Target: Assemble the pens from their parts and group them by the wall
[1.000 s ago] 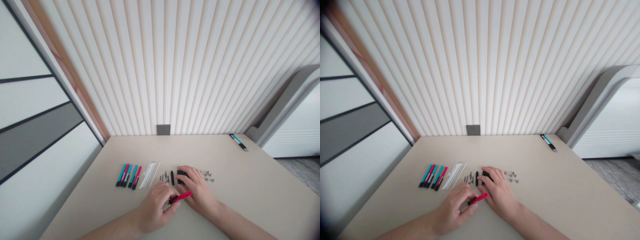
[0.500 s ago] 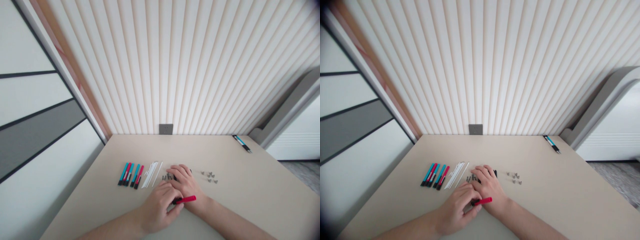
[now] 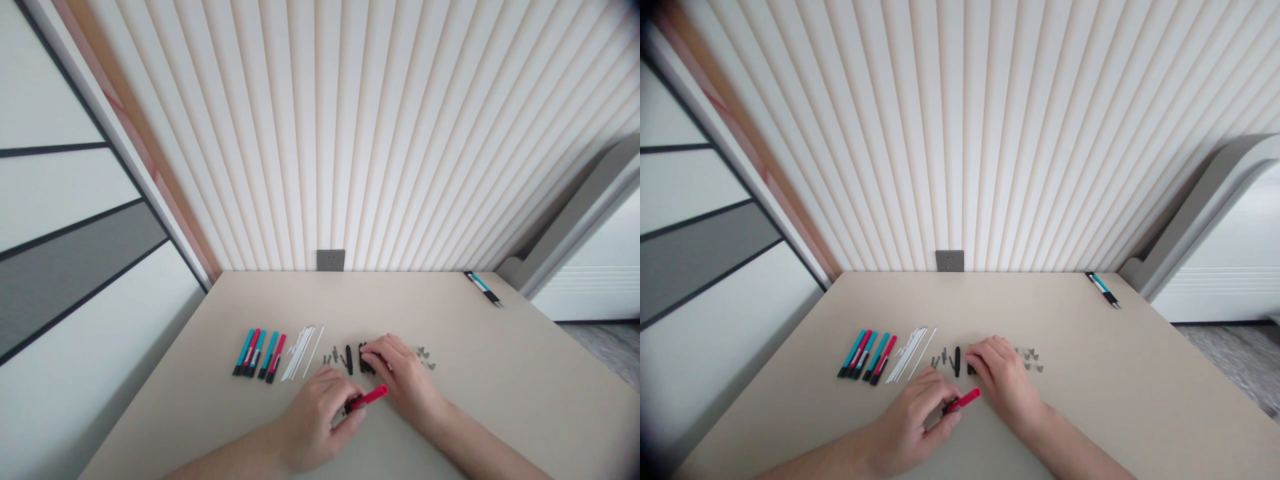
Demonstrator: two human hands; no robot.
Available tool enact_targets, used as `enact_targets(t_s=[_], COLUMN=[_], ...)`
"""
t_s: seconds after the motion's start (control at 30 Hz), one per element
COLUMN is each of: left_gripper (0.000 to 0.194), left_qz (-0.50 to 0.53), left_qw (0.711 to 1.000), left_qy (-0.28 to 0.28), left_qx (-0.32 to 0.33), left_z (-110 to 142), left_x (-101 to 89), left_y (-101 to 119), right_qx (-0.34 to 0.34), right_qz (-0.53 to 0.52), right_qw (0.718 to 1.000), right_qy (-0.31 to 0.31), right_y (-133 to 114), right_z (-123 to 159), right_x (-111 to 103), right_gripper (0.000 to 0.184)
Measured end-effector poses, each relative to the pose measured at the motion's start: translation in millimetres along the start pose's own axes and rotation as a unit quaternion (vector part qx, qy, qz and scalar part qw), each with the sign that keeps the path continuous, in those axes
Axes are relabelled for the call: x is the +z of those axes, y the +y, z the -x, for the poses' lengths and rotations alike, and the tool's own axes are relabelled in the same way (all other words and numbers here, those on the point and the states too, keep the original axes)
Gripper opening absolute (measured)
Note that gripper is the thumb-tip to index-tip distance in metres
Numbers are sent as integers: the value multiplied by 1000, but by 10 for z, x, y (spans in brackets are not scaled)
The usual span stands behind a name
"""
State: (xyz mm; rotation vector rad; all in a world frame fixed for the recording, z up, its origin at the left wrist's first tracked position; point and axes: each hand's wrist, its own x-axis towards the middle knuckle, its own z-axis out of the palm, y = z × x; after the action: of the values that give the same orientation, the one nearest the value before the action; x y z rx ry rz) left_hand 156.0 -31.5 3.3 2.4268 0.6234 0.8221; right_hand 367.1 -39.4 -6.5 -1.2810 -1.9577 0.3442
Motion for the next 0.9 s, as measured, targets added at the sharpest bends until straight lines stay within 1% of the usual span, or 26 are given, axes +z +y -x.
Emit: enact_targets(t_s=[0.1, 0.2, 0.37, 0.43, 0.5, 0.6, 0.7, 0.77, 0.83, 0.9], left_gripper=[10, 11, 4, 4, 4, 4, 6, 6, 4, 5], left_qz=[17, 32, 10, 3, -5, -16, -27, -33, -35, -39], left_qw=[1000, 999, 999, 1000, 1000, 998, 993, 989, 986, 986], left_qy=[-1, 2, 7, 2, -5, -26, -45, -45, -42, -40], left_qx=[-19, -22, -34, -28, -10, 46, 110, 140, 155, 157], left_z=[5, 5, -6, -6, 1, 19, 33, 34, 32, 32], left_x=[1, 5, -1, -7, -6, 7, 24, 31, 35, 37], left_y=[-12, -22, -1, 7, 3, -15, -19, -9, 2, 10], right_qx=[23, 15, 12, 12, 9, -11, -42, -60, -74, -80], right_qz=[-50, -64, 4, 27, 41, 54, 72, 90, 107, 122], right_qw=[998, 998, 1000, 1000, 999, 998, 996, 993, 989, 986], right_qy=[0, -7, -7, -9, -10, -17, -38, -54, -69, -82], right_y=[26, 12, 7, 7, -5, -58, -156, -224, -274, -296], right_z=[9, 12, 31, 33, 28, 8, -28, -56, -80, -97], right_x=[29, 72, 99, 88, 78, 88, 144, 197, 244, 273], right_gripper=[22, 25, 18, 15, 14, 13, 14, 16, 15, 13])
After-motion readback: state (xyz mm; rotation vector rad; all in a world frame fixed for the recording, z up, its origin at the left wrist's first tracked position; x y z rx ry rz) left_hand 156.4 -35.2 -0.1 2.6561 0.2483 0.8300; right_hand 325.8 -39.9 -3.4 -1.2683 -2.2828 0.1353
